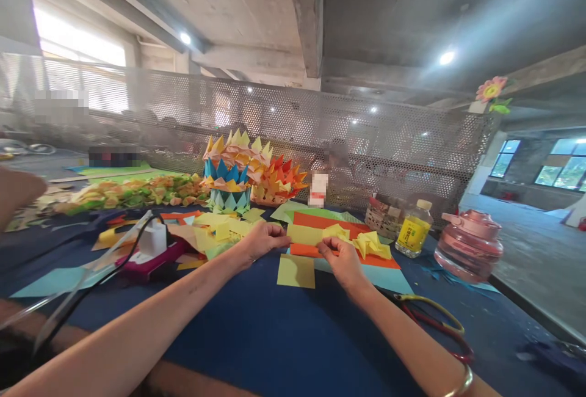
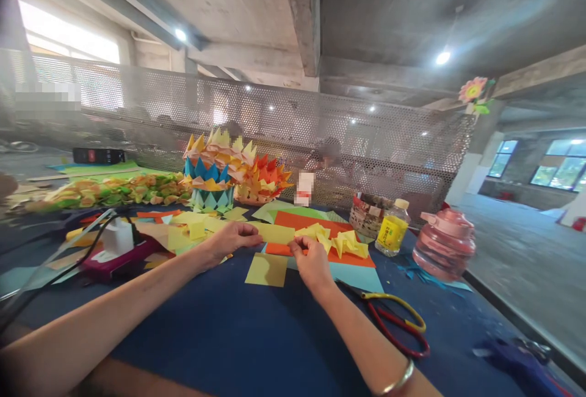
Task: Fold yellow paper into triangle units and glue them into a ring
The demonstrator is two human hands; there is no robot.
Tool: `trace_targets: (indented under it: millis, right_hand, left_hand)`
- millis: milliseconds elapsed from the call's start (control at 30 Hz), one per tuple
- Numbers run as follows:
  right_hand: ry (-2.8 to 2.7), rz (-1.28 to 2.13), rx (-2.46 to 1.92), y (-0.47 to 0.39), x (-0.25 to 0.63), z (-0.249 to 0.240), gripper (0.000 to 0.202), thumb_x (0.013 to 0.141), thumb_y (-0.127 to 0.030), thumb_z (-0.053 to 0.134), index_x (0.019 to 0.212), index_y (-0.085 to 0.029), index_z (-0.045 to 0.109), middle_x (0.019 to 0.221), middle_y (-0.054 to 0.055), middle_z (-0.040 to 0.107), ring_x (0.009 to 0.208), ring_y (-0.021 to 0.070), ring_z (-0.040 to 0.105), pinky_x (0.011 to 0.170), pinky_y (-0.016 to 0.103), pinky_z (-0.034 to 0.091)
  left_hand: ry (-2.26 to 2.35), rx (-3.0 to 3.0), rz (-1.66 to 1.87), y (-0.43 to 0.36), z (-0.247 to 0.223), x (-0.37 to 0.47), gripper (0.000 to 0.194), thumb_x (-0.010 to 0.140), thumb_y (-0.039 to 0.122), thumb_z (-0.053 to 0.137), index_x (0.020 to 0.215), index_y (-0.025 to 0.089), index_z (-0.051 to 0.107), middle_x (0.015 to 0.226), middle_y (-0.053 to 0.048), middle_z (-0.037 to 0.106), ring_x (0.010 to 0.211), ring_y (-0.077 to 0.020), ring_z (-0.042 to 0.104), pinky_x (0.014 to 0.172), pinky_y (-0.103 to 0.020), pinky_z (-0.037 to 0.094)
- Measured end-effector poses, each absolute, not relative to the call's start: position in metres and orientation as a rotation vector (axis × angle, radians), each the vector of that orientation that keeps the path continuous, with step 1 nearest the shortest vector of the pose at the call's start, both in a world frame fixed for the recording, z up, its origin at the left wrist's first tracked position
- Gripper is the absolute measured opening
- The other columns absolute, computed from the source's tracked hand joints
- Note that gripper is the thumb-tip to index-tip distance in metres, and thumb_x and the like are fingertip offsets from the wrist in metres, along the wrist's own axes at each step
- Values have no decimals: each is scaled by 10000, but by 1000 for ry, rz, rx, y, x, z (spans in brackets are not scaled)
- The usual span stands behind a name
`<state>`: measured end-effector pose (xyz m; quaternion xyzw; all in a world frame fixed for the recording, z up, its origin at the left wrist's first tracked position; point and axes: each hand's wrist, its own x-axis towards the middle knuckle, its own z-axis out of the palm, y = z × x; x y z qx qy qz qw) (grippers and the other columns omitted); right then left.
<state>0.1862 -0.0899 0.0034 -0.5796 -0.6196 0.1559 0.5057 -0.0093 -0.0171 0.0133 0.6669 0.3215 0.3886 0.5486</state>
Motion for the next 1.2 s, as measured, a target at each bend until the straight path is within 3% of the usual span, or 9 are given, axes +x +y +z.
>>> trace_targets:
  millis: [100,267,800,1033,1200]
  right_hand:
    - [-1486,368,-1409,-90,187,4,250,732,-425,571,668,-189,625,695,25,661,727,193,600,705,301,454]
    - [-1487,377,-1408,-92,185,4,277,744,-448,560,696,-185,636,726,33,669,747,197,604,705,296,454]
    - [-1519,316,-1438,-92,185,2,276,764,-438,552,733,-177,636,767,51,676,773,205,606,721,310,459]
    - [-1597,276,-1437,-93,185,4,264,804,-410,524,761,-169,623,779,62,667,771,211,613,700,321,478]
    - [-1661,245,-1435,-93,183,4,191,831,-330,510,797,-175,616,808,62,671,765,210,618,689,332,483]
  left_hand:
    - [715,1503,945,-17,13,-10,466,586,557,739,701,110,672,692,-72,665,629,-143,587,538,-221,391]
    - [681,1405,973,-16,14,-11,477,662,547,715,800,92,686,809,-137,703,726,-195,650,586,-254,475]
    - [626,1361,875,-18,12,-9,335,631,359,763,840,117,663,839,-80,697,757,-193,685,568,-201,456]
    - [604,1415,829,-22,14,-9,397,560,334,781,871,118,662,831,-74,688,669,-154,661,543,-191,432]
    - [600,1510,814,-23,13,-9,335,563,254,737,863,116,678,771,-54,687,602,-121,610,524,-194,424]
